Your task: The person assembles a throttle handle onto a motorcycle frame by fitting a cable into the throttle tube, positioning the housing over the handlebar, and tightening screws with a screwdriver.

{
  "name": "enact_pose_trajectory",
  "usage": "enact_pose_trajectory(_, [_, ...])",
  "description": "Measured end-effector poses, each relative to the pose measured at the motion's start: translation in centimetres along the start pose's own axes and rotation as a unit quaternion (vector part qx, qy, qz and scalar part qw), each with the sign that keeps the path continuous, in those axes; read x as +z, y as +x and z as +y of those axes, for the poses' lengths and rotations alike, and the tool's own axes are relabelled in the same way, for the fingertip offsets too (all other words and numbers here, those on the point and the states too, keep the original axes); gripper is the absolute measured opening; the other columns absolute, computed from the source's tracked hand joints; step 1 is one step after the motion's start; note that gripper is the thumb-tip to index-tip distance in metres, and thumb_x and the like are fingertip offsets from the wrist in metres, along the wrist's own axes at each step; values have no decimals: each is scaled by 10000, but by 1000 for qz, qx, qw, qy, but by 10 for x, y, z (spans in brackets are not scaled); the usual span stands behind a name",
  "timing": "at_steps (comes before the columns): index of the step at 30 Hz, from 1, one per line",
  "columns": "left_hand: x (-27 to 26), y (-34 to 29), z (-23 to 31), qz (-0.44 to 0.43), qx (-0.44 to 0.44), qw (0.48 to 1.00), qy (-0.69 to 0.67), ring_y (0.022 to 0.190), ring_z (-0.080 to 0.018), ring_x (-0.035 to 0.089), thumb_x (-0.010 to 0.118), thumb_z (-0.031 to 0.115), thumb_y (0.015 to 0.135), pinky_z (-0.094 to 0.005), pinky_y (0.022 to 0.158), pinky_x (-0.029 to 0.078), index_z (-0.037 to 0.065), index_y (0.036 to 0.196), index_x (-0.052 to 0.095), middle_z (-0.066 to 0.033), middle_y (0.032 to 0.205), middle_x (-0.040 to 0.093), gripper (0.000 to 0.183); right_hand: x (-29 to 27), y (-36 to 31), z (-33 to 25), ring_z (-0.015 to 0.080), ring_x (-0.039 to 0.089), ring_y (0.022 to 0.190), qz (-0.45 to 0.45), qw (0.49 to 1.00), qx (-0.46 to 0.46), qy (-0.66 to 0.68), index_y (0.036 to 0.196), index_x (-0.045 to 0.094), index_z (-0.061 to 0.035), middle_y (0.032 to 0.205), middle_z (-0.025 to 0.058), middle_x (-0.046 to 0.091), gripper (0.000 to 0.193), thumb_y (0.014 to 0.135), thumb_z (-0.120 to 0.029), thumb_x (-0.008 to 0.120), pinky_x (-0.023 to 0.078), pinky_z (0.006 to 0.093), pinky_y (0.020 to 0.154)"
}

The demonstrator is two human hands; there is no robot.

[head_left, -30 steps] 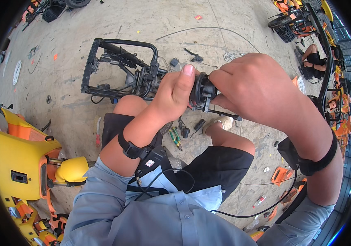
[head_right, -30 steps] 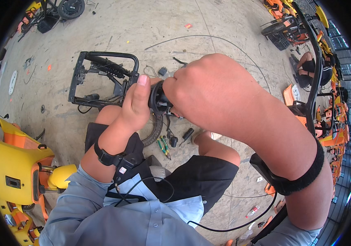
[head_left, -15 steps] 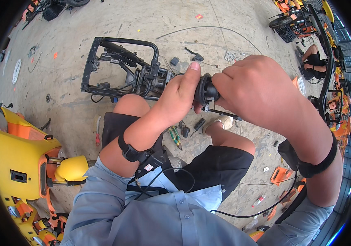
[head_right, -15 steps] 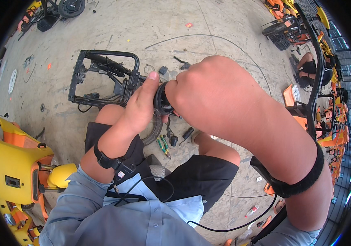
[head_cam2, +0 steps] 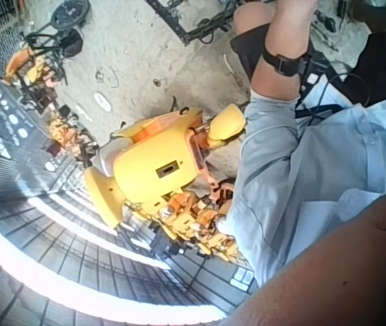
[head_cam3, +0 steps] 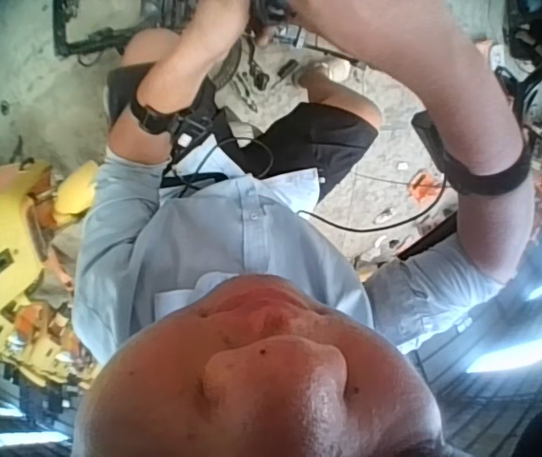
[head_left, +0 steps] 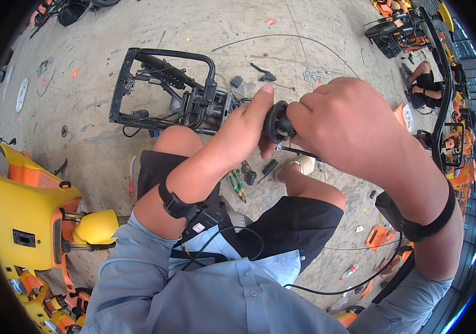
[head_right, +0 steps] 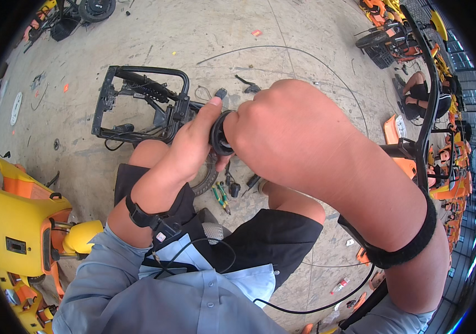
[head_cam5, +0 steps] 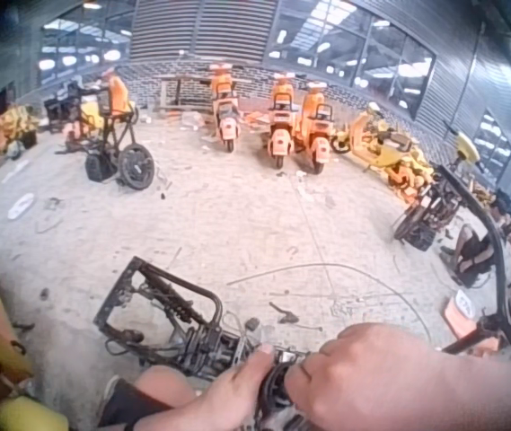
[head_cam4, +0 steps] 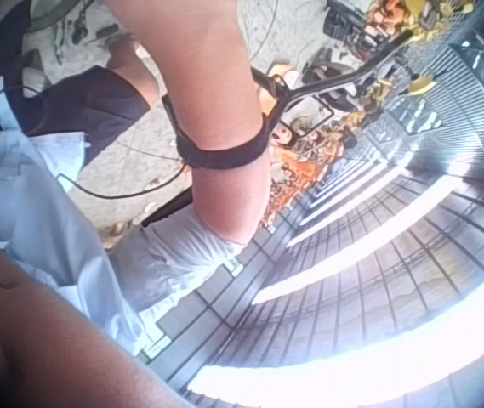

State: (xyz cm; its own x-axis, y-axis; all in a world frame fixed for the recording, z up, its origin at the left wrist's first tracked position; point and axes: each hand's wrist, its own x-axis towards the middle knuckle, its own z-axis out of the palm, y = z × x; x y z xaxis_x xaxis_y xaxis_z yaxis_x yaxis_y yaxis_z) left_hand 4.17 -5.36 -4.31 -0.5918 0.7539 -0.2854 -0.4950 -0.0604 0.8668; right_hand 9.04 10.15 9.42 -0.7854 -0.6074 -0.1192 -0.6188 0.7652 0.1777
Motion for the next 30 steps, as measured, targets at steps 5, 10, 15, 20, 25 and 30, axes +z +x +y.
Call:
enact_pose_trajectory(5, [2, -2, 4, -5, -31, 999, -36, 429, -132, 487, 259, 547, 1057, -290, 444, 393, 62, 726, 622, -36, 590, 585, 691, 1, 0, -4, 257, 667, 634, -15, 1000, 4, -1, 736, 634, -58, 655, 85, 639, 138, 738, -192, 665, 509, 364, 590])
enact_pose_trajectory(10, [2, -3, 1, -13, -35, 997, -70, 398, -177, 474, 362, 511, 1050, -312, 390, 368, 70, 729, 604, -66, 570, 564, 597, 2, -1, -8, 244, 629, 653, -30, 999, 6, -19, 741, 565, -65, 658, 57, 575, 154, 747, -191, 653, 484, 358, 611])
enact_pose_trajectory(15, [0, -1, -2, -15, -77, 993, -91, 417, -142, 451, 314, 489, 1045, -294, 408, 362, 50, 749, 610, -59, 603, 586, 606, 4, 1, -11, 235, 629, 654, -29, 999, 6, -21, 746, 573, -69, 668, 53, 581, 127, 735, -175, 642, 485, 351, 614])
enact_pose_trajectory(20, [3, 0, 0, -24, -101, 989, -102, 412, -129, 426, 283, 461, 1039, -288, 403, 355, 40, 756, 602, -72, 625, 608, 599, 3, -1, -12, 226, 630, 660, -52, 998, 1, -30, 756, 583, -68, 677, 51, 589, 125, 726, -175, 639, 486, 343, 622])
enact_pose_trajectory(25, [-1, 1, -1, -56, -114, 984, -124, 417, -120, 424, 282, 451, 1040, -282, 376, 335, 41, 790, 595, -83, 629, 602, 573, 3, 0, -13, 222, 637, 674, -44, 999, -3, -21, 776, 604, -62, 688, 51, 601, 129, 726, -176, 638, 494, 335, 646])
enact_pose_trajectory(30, [0, 1, 1, -58, -153, 976, -147, 424, -107, 426, 300, 451, 1037, -269, 365, 326, 44, 829, 603, -102, 644, 602, 548, 7, -1, -13, 214, 636, 698, -28, 999, -14, -31, 775, 609, -66, 694, 43, 607, 138, 715, -182, 652, 505, 327, 686])
